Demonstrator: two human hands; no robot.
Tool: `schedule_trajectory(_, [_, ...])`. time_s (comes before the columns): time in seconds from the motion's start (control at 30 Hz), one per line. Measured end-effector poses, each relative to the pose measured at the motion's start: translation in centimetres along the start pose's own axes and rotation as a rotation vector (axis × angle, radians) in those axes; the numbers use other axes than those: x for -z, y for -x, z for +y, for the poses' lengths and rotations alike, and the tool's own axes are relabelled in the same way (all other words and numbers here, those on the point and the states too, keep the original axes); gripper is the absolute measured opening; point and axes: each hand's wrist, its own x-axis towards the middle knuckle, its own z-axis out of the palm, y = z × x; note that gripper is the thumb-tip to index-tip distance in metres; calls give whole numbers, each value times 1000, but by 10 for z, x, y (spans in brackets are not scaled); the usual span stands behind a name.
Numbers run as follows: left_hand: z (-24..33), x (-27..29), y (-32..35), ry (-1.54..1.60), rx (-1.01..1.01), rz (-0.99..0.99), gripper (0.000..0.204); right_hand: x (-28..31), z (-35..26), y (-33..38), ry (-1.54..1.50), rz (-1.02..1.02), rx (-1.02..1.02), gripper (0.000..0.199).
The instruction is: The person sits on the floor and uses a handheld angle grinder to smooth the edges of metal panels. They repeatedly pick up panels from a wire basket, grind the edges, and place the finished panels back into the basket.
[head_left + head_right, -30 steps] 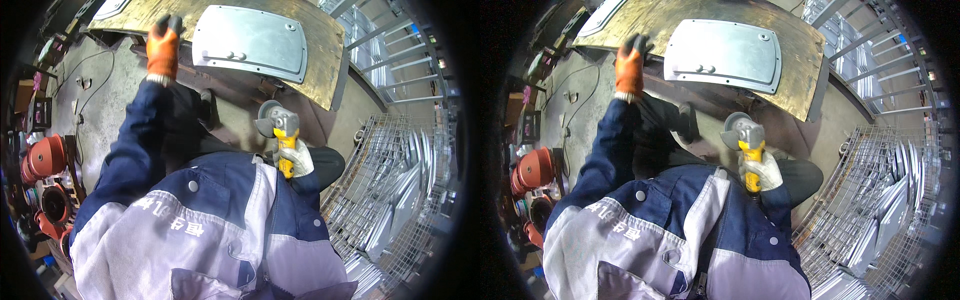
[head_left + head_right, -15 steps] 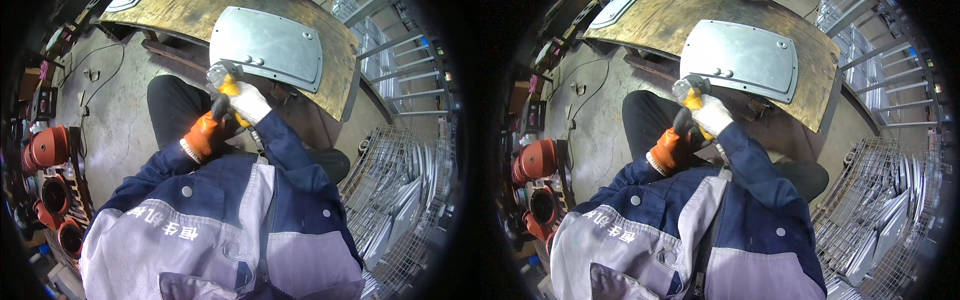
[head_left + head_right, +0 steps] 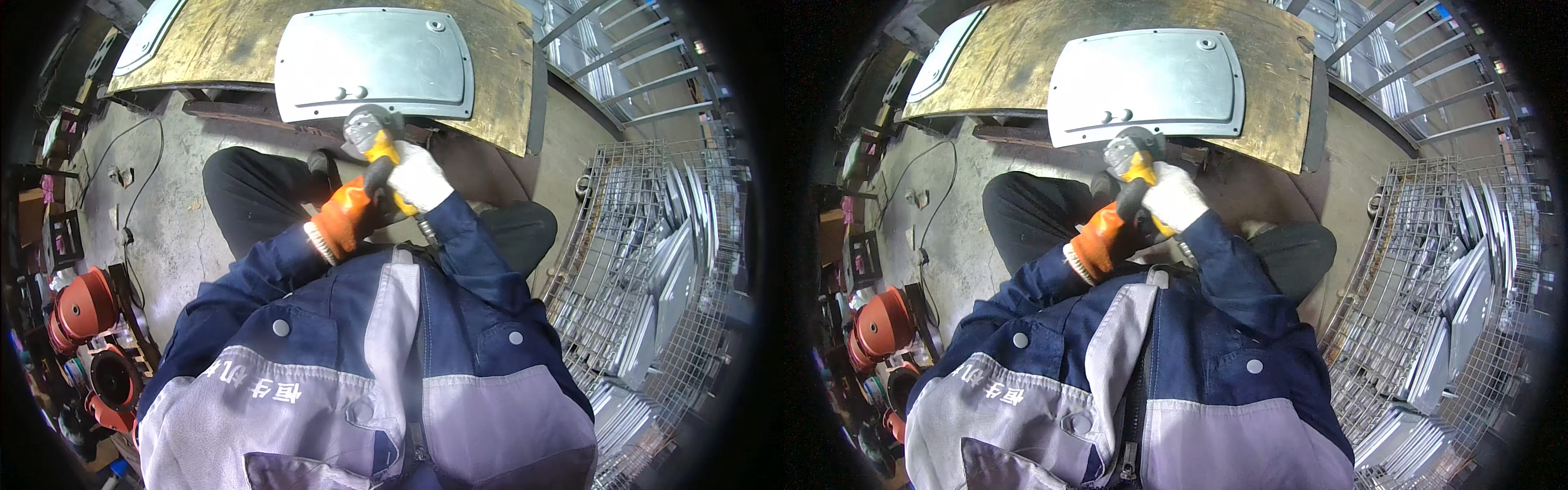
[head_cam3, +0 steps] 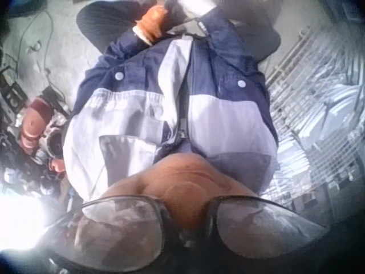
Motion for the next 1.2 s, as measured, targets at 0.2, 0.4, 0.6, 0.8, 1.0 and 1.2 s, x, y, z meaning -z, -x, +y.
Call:
schedule_trajectory(0.2, [24,-46,-34,838,570,-86,43,65,2,31,20,94,-83,26])
schedule_trajectory(0.4, [15,-70,-57,717,413,-202,34,101,12,37,59,182,-160,27])
schedule_trajectory(0.6, [9,-90,-76,791,527,-174,53,117,16,45,0,287,-197,22])
schedule_trajectory(0.8, [42,-59,-46,643,459,-22,57,86,-4,31,86,200,-69,38])
schedule_trajectory(1.0, [46,-1,-12,532,256,469,39,16,-47,-33,154,-242,249,30])
schedule_trajectory(1.2, [19,47,-13,711,268,614,54,-44,-81,-67,132,-339,-25,24])
